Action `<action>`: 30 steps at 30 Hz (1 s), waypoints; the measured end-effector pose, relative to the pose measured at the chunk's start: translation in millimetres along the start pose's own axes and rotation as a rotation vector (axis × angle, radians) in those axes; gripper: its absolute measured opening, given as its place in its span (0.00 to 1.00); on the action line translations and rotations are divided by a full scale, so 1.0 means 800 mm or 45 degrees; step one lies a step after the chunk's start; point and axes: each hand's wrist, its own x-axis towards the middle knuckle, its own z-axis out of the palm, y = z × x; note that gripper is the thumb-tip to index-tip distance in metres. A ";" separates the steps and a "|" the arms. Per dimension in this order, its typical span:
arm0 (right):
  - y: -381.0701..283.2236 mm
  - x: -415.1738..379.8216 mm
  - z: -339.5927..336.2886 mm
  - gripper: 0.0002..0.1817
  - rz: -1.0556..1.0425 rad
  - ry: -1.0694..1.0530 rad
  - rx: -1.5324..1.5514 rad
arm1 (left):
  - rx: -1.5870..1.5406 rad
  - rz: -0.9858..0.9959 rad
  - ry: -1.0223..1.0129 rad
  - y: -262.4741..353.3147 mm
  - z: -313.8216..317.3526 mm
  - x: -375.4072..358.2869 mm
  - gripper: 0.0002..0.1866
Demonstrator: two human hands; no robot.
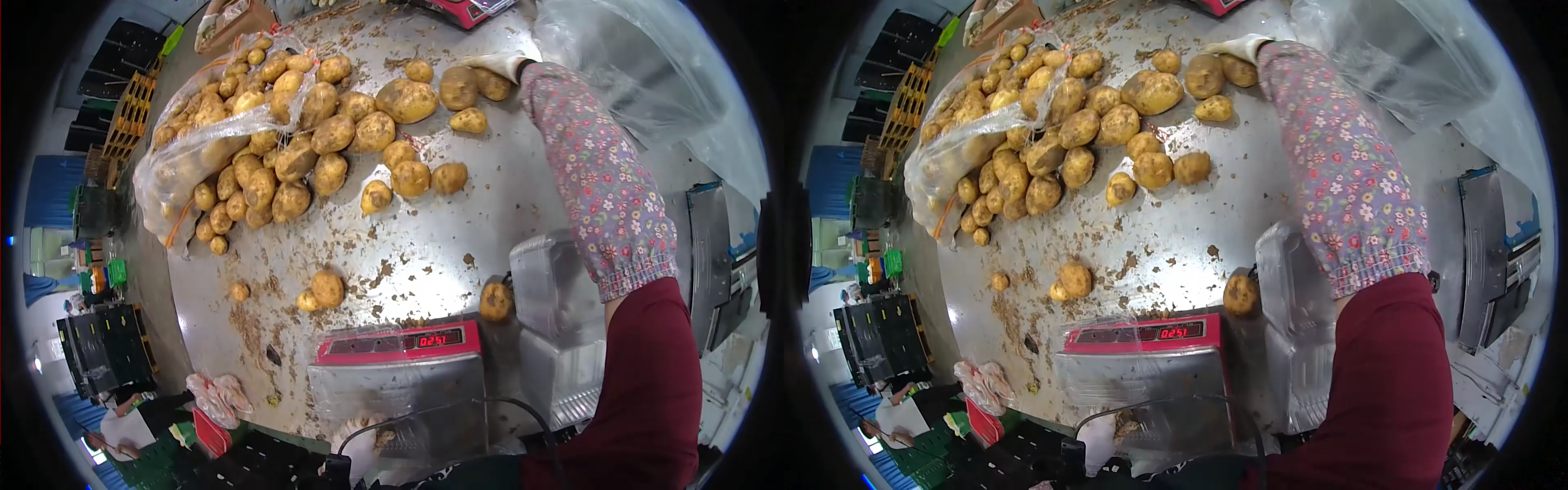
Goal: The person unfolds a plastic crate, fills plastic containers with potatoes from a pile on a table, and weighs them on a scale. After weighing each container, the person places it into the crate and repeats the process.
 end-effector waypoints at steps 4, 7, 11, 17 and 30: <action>-0.031 -0.015 0.025 0.46 -0.016 -0.034 -0.241 | -0.026 -0.187 -0.185 0.008 -0.006 0.003 0.23; -0.043 -0.046 0.033 0.46 -0.033 -0.196 -0.286 | -0.001 -0.087 -0.085 -0.003 0.010 0.001 0.19; -0.040 -0.110 0.040 0.46 -0.067 -0.317 -0.011 | 0.113 0.034 0.201 0.003 0.004 0.003 0.18; -0.072 -0.210 0.089 0.44 0.234 -0.552 0.194 | -0.003 0.183 0.348 -0.013 0.022 0.007 0.16; -0.158 -0.360 0.072 0.42 -0.455 -0.794 -0.754 | 0.107 0.415 0.533 -0.026 0.033 0.012 0.22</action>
